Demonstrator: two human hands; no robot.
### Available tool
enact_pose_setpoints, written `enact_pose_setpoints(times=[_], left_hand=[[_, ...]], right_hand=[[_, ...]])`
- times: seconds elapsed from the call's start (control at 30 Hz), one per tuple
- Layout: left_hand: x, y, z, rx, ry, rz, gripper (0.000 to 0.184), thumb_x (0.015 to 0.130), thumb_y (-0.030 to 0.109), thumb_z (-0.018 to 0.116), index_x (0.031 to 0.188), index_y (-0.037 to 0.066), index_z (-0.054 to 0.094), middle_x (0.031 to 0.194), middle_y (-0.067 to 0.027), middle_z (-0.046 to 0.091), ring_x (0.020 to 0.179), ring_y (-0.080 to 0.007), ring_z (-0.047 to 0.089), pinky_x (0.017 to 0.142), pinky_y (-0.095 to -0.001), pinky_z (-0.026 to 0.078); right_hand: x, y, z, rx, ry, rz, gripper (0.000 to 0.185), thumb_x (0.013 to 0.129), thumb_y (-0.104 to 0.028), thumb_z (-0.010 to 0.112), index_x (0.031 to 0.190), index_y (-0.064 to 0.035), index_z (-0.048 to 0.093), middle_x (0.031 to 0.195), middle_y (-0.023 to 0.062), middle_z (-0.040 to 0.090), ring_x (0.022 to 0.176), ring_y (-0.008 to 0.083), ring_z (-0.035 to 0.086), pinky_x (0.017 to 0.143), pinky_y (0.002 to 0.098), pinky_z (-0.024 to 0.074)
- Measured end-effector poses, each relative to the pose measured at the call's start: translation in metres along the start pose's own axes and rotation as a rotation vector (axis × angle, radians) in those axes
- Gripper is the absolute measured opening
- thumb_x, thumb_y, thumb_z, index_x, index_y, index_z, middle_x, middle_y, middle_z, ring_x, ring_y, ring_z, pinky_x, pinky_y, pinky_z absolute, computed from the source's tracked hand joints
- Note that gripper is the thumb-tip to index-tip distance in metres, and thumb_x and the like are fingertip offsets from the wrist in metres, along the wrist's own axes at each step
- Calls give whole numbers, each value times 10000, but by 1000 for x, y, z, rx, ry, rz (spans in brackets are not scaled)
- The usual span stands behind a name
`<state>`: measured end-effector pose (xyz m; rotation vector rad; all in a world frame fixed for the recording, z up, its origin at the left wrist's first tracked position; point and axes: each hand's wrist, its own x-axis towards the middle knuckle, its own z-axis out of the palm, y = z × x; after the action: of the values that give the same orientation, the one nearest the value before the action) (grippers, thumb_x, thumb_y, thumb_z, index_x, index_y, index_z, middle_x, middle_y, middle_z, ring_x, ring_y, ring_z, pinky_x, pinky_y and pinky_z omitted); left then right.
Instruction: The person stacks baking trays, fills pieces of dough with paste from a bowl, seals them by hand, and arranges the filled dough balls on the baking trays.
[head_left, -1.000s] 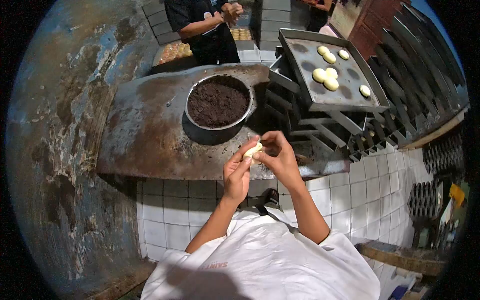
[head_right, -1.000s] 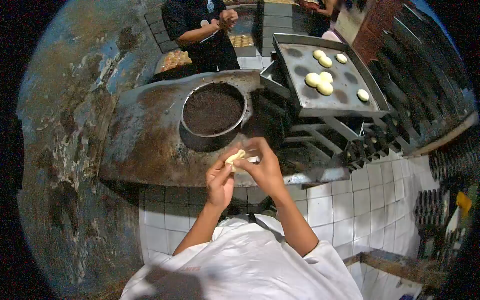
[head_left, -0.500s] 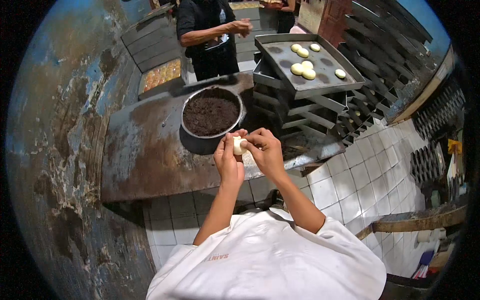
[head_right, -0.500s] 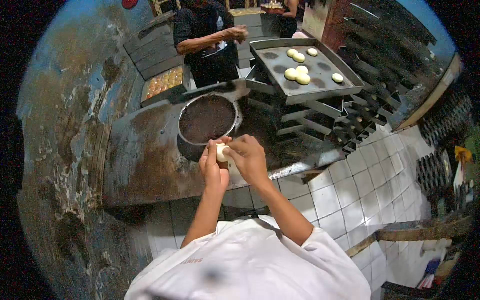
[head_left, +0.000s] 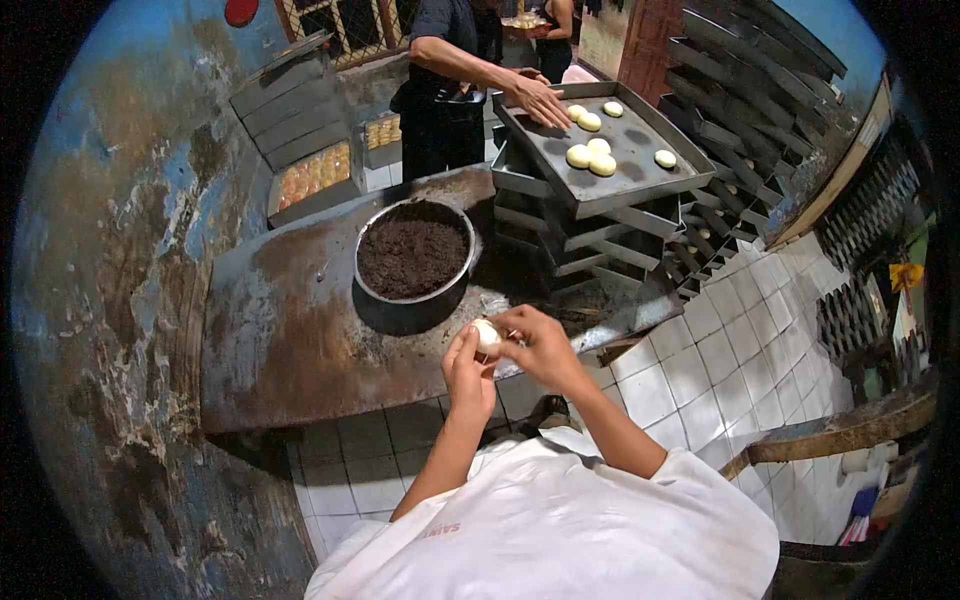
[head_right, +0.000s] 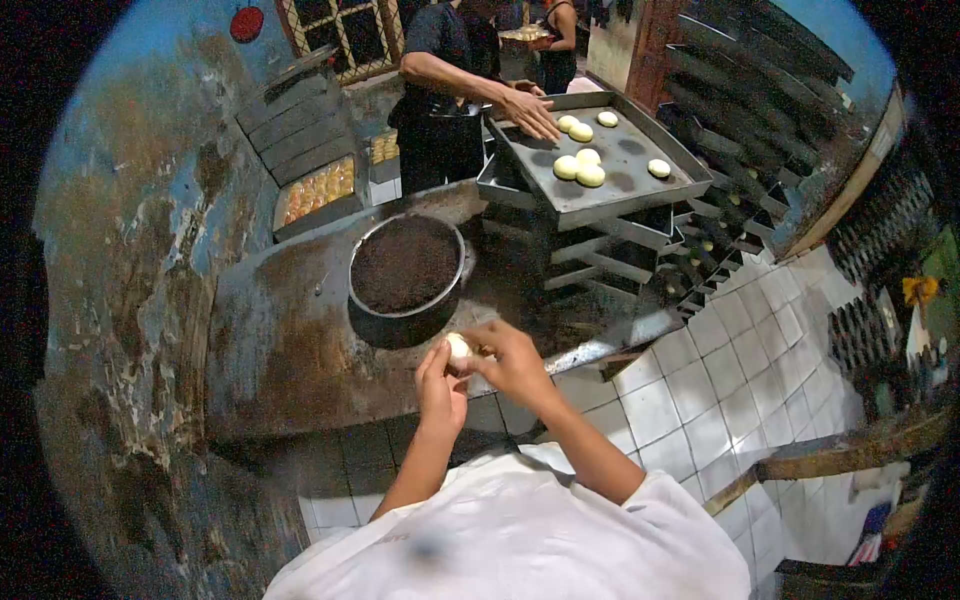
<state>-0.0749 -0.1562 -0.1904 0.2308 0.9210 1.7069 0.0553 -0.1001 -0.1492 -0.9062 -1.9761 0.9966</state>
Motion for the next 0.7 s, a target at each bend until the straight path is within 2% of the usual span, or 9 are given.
enact_pose_setpoints(times=[0.17,0.23,0.27,0.3,0.37,0.4,0.5,0.53,0.7], left_hand=[[7,-22,28,-39,-18,93,295,1067,185,485,1245,-24,595,1240,-148,645,1109,-202,636,944,-326,517],[11,-29,43,24,-79,258,280,1069,178,480,1182,-32,626,1242,-163,642,1118,-194,625,955,-329,508],[16,-34,51,21,-82,295,253,1064,170,497,1121,-23,651,1245,-164,642,1127,-194,615,966,-327,491],[22,-38,59,23,-84,288,253,1064,170,497,1121,-23,651,1245,-164,642,1127,-194,615,966,-327,491],[32,-49,78,160,-162,469,226,1059,157,510,1109,-6,659,1257,-154,641,1137,-200,609,970,-328,475],[35,-54,92,214,-134,489,203,1059,152,510,1083,3,646,1242,-133,641,1118,-198,609,965,-332,467],[59,-82,125,170,-64,479,186,1063,158,502,1066,10,614,1186,-123,640,1082,-187,611,948,-325,478],[65,-90,141,109,-33,459,164,1067,165,497,1051,26,581,1077,-102,634,1016,-172,609,910,-325,494],[86,-102,205,27,56,367,214,1072,219,512,990,31,572,957,-68,627,855,-126,612,766,-264,516]], right_hand=[[-1,11,-7,-160,186,-139,269,780,-89,770,1046,-59,748,942,145,649,852,350,659,763,379,543],[12,7,-24,-261,328,-209,240,781,-86,770,1019,-68,746,922,143,637,827,355,645,759,361,533],[18,28,-29,-48,261,-86,208,797,-93,775,995,-42,740,947,129,670,849,297,672,764,328,524],[24,35,-39,-50,264,-80,208,797,-93,775,995,-42,740,947,129,670,849,297,672,764,328,524],[36,49,-60,553,32,216,206,812,-119,792,966,0,727,951,110,712,863,197,684,762,307,520],[39,55,-72,460,5,233,210,813,-104,799,952,32,718,933,91,737,861,131,676,748,301,529],[48,70,-97,364,154,97,114,833,-30,773,910,38,722,871,64,707,780,98,647,694,258,517],[51,70,-109,325,161,65,130,836,-24,765,948,34,734,875,64,704,778,100,644,698,256,511],[69,79,-181,325,85,-36,188,819,-51,782,1000,-3,764,926,82,713,815,167,660,713,290,517]])
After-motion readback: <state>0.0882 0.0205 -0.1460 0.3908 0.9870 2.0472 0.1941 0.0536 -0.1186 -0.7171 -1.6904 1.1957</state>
